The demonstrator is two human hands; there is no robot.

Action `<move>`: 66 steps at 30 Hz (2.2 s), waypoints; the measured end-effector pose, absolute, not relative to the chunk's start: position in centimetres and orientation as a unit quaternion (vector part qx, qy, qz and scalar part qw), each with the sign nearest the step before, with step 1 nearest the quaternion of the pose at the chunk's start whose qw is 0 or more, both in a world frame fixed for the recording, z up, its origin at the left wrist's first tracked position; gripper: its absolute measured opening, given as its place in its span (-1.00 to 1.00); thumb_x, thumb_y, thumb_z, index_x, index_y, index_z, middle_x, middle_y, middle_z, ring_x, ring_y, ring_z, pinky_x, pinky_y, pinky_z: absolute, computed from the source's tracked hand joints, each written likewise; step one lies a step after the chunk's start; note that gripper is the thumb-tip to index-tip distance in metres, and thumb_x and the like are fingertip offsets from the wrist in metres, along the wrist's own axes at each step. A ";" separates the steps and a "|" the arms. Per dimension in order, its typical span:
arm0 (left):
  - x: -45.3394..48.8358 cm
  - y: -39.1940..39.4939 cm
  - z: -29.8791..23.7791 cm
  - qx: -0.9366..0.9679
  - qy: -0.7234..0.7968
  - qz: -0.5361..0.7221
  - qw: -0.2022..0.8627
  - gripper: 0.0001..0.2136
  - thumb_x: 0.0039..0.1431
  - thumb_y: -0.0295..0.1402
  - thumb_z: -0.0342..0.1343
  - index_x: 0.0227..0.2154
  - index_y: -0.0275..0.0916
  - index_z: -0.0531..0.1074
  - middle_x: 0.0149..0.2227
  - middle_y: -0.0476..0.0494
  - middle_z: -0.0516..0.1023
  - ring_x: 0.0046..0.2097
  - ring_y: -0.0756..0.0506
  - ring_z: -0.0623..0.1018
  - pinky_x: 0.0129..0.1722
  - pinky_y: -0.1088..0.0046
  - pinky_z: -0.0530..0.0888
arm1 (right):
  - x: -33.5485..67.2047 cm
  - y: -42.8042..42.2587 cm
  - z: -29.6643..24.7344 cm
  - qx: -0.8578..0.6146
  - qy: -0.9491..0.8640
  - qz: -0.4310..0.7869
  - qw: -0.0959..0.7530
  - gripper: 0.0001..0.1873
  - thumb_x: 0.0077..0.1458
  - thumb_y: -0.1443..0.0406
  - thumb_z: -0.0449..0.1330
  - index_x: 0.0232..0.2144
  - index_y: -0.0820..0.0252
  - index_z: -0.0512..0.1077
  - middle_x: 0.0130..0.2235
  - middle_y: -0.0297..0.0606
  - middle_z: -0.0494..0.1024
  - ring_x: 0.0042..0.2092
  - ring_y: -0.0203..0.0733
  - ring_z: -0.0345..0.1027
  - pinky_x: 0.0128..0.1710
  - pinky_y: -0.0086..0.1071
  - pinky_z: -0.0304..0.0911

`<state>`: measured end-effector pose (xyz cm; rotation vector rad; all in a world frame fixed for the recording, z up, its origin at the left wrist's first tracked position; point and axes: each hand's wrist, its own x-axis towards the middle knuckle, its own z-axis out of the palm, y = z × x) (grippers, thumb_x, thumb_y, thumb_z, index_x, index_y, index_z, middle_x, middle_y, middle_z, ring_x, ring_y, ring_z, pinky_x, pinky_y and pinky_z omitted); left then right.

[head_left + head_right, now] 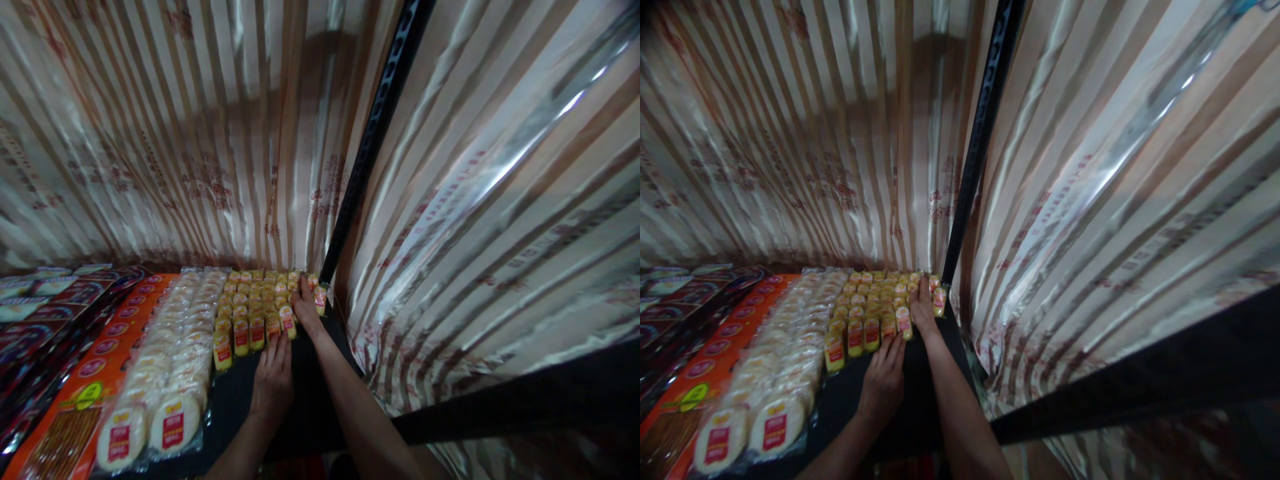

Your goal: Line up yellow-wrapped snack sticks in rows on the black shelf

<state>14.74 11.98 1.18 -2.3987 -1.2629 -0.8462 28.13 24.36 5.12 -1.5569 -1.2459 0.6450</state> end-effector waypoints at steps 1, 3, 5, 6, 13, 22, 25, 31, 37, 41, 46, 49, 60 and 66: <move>14.7 12.0 1.2 -0.835 -0.440 -0.293 0.150 -0.53 0.04 -0.66 -0.18 0.05 -0.42 0.28 0.12 -0.30 0.33 0.19 -0.26 0.24 -0.01 0.21 0.38 | 28.2 24.5 5.3 -0.642 -0.516 0.272 0.498 -0.36 0.12 0.13 -0.09 0.21 0.27 0.03 0.28 -0.18 0.01 0.31 -0.21 -0.24 0.27 -0.23 -0.30; 14.7 12.0 1.2 -0.836 -0.440 -0.290 0.151 -0.53 0.03 -0.66 -0.18 0.05 -0.43 0.28 0.12 -0.29 0.33 0.19 -0.26 0.24 0.00 0.21 0.37 | 28.2 24.9 5.5 -0.646 -0.513 0.284 0.489 -0.34 0.14 0.06 -0.12 0.21 0.29 0.05 0.28 -0.16 0.01 0.30 -0.20 -0.23 0.28 -0.23 -0.31; 14.7 12.0 1.3 -0.836 -0.440 -0.291 0.151 -0.51 0.03 -0.66 -0.18 0.06 -0.42 0.26 0.13 -0.28 0.33 0.19 -0.25 0.23 0.02 0.21 0.36 | 28.3 25.2 5.6 -0.653 -0.514 0.282 0.479 -0.32 0.16 0.01 -0.17 0.19 0.31 0.10 0.26 -0.13 0.06 0.30 -0.19 -0.19 0.28 -0.23 -0.30; 14.7 12.0 1.3 -0.837 -0.439 -0.292 0.149 -0.50 0.03 -0.66 -0.18 0.08 -0.42 0.24 0.13 -0.28 0.32 0.20 -0.25 0.22 0.02 0.21 0.36 | 28.2 25.3 5.5 -0.656 -0.517 0.275 0.476 -0.33 0.16 0.01 -0.19 0.17 0.31 0.13 0.25 -0.12 0.09 0.29 -0.19 -0.16 0.27 -0.23 -0.28; 14.6 12.0 1.2 -0.840 -0.438 -0.289 0.137 -0.48 0.05 -0.64 -0.18 0.12 -0.39 0.19 0.13 -0.29 0.31 0.21 -0.25 0.21 0.02 0.20 0.37 | 28.3 25.6 5.0 -0.664 -0.553 0.216 0.455 -0.33 0.19 0.01 -0.26 0.10 0.34 0.24 0.20 -0.07 0.20 0.26 -0.17 -0.07 0.26 -0.21 -0.20; 14.7 12.0 1.4 -0.841 -0.443 -0.283 0.131 -0.49 0.04 -0.65 -0.18 0.11 -0.39 0.21 0.13 -0.30 0.31 0.20 -0.25 0.23 0.01 0.19 0.38 | 28.0 25.4 4.7 -0.660 -0.547 0.213 0.469 -0.37 0.19 0.05 -0.23 0.15 0.32 0.17 0.23 -0.10 0.15 0.28 -0.18 -0.12 0.26 -0.19 -0.22; 14.6 12.0 1.5 -0.842 -0.440 -0.279 0.138 -0.50 0.04 -0.65 -0.18 0.09 -0.39 0.23 0.14 -0.28 0.31 0.19 -0.25 0.24 0.01 0.20 0.38 | 28.0 24.2 5.4 -0.644 -0.567 0.160 0.488 -0.38 0.19 0.08 -0.24 0.15 0.35 0.15 0.22 -0.06 0.16 0.27 -0.16 -0.09 0.25 -0.16 -0.17; 14.7 12.0 1.1 -0.839 -0.444 -0.281 0.140 -0.48 0.06 -0.63 -0.21 0.13 -0.37 0.17 0.14 -0.30 0.30 0.20 -0.22 0.23 0.01 0.20 0.38 | 29.6 20.0 5.1 -0.670 -0.528 -0.005 0.521 -0.52 0.19 0.18 -0.17 0.05 0.27 0.27 0.09 -0.03 0.32 0.16 -0.09 0.09 0.16 -0.10 -0.01; 14.7 12.1 1.2 -0.836 -0.440 -0.291 0.147 -0.50 0.05 -0.64 -0.20 0.09 -0.36 0.23 0.11 -0.27 0.35 0.17 -0.22 0.28 -0.01 0.22 0.38 | 31.0 19.2 3.0 -0.726 -0.500 -0.013 0.472 -0.48 0.10 0.24 -0.07 0.09 0.36 0.20 0.07 0.06 0.31 0.14 0.03 0.11 0.11 -0.07 0.07; 14.6 12.0 1.5 -0.838 -0.445 -0.283 0.142 -0.52 0.05 -0.64 -0.19 0.06 -0.36 0.27 0.10 -0.26 0.37 0.15 -0.21 0.30 -0.02 0.24 0.39 | 31.2 20.6 2.5 -0.728 -0.503 0.016 0.465 -0.42 0.09 0.26 -0.09 0.14 0.43 0.12 0.10 0.10 0.29 0.14 0.02 0.13 0.10 -0.11 0.10; 14.7 12.0 1.8 -0.840 -0.454 -0.267 0.130 -0.54 0.03 -0.65 -0.18 0.02 -0.42 0.30 0.08 -0.29 0.37 0.14 -0.23 0.31 -0.02 0.25 0.39 | 31.4 21.9 2.5 -0.716 -0.494 0.047 0.491 -0.37 0.10 0.19 -0.09 0.16 0.46 0.07 0.13 0.09 0.26 0.15 -0.01 0.15 0.11 -0.16 0.10; 14.8 12.0 1.9 -0.844 -0.452 -0.260 0.127 -0.55 0.03 -0.65 -0.18 0.01 -0.43 0.31 0.09 -0.30 0.36 0.14 -0.24 0.30 -0.02 0.25 0.38 | 31.2 22.3 2.7 -0.722 -0.493 0.063 0.482 -0.35 0.07 0.19 -0.06 0.15 0.48 0.09 0.10 0.11 0.30 0.13 0.00 0.19 0.10 -0.16 0.11; 14.7 12.0 1.4 -0.847 -0.439 -0.267 0.136 -0.53 0.02 -0.66 -0.18 0.02 -0.42 0.30 0.09 -0.30 0.36 0.15 -0.24 0.29 0.00 0.22 0.38 | 31.0 22.7 2.6 -0.700 -0.508 0.091 0.495 -0.42 0.04 0.23 -0.03 0.11 0.34 0.20 0.04 -0.03 0.41 0.07 -0.09 0.28 0.08 -0.24 0.16; 14.6 12.0 1.4 -0.849 -0.439 -0.266 0.126 -0.54 0.03 -0.65 -0.17 0.03 -0.40 0.30 0.10 -0.30 0.34 0.15 -0.24 0.29 0.01 0.21 0.38 | 31.0 22.8 2.4 -0.703 -0.481 0.117 0.511 -0.42 0.07 0.18 -0.05 0.12 0.32 0.19 0.02 -0.04 0.43 0.04 -0.10 0.31 0.06 -0.22 0.18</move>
